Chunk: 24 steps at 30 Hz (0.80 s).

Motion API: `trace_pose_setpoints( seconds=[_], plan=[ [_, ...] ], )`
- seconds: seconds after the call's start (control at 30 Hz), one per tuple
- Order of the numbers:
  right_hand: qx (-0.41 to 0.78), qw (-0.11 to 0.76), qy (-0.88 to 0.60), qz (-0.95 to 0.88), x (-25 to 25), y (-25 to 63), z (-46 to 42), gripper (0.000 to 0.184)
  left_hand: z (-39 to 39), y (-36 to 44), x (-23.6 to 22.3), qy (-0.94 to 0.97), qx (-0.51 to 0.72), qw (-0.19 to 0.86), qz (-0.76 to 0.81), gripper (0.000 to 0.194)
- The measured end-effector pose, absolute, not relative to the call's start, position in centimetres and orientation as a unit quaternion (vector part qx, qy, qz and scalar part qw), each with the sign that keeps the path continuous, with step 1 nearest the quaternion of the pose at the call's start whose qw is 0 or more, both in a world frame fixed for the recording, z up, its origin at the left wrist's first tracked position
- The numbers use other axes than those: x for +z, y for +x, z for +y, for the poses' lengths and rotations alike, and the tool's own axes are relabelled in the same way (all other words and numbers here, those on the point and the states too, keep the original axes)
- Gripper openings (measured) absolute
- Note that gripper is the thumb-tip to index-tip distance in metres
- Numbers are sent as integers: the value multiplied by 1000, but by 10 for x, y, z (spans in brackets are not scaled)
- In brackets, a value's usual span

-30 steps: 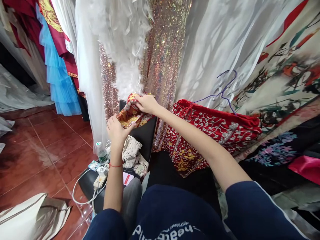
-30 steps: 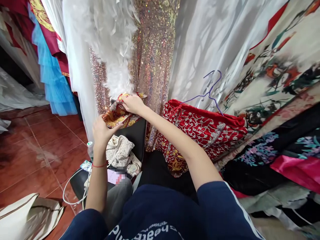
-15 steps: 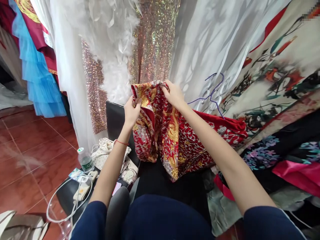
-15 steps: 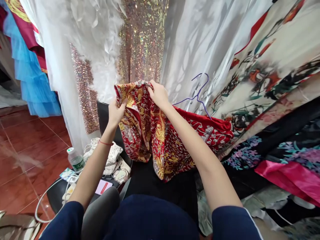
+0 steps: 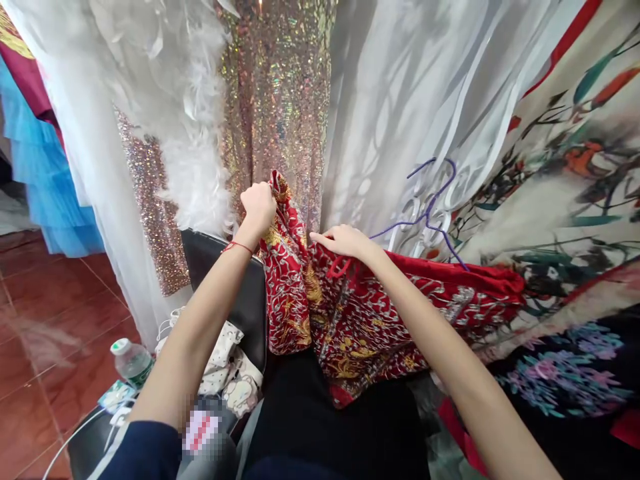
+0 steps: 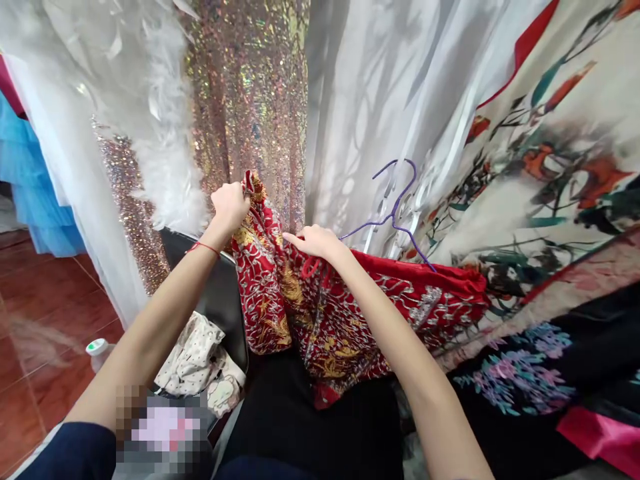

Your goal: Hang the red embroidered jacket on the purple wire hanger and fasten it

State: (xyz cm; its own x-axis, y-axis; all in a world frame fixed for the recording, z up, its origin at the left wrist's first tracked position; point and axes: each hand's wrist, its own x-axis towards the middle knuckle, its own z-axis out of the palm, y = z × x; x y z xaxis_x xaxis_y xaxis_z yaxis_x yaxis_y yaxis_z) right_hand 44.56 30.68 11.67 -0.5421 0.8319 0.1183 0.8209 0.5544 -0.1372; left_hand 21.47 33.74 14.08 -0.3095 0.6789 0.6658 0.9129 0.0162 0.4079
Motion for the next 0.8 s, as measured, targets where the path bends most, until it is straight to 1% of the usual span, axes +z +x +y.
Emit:
trace_pose_setpoints(
  seconds=[0.07, 0.1, 0.17, 0.2, 0.27, 0.33, 0.37, 0.43, 0.47, 0.5, 0.57, 0.63, 0.7, 0.8],
  plan=[
    [96, 49, -400, -910, 123, 452, 302, 62, 341, 221, 149, -567, -394, 154, -707, 11],
    [120, 40, -363, -923, 125, 454, 302, 55, 341, 227, 152, -571, -381, 159, -709, 11],
    [138, 66, -311, -938, 124, 451, 304, 34, 336, 245, 154, -593, -347, 169, -707, 12],
    [135, 94, -313, -935, 123, 448, 308, 32, 332, 255, 154, -609, -328, 175, -701, 13],
    [124, 145, -376, -907, 117, 440, 319, 48, 322, 275, 153, -648, -293, 182, -679, 17],
    [116, 168, -446, -871, 110, 434, 332, 60, 313, 288, 152, -682, -260, 180, -660, 31],
    [115, 173, -462, -862, 107, 431, 338, 61, 309, 293, 152, -691, -245, 178, -656, 39],
    [106, 188, -460, -861, 103, 430, 349, 49, 302, 296, 155, -694, -224, 180, -660, 52],
    [99, 195, -455, -863, 102, 430, 353, 42, 298, 296, 158, -690, -220, 184, -665, 56],
    [91, 201, -456, -862, 103, 431, 357, 40, 294, 296, 161, -686, -218, 190, -668, 59],
    [72, 215, -466, -855, 106, 432, 364, 43, 284, 295, 169, -676, -209, 201, -677, 60],
    [55, 222, -479, -848, 113, 430, 371, 43, 272, 296, 178, -664, -184, 210, -693, 56],
    [54, 215, -476, -851, 120, 423, 379, 34, 258, 297, 185, -652, -154, 214, -711, 48],
    [92, 181, -439, -875, 123, 405, 389, 13, 240, 297, 189, -643, -122, 205, -727, 43]
  ],
)
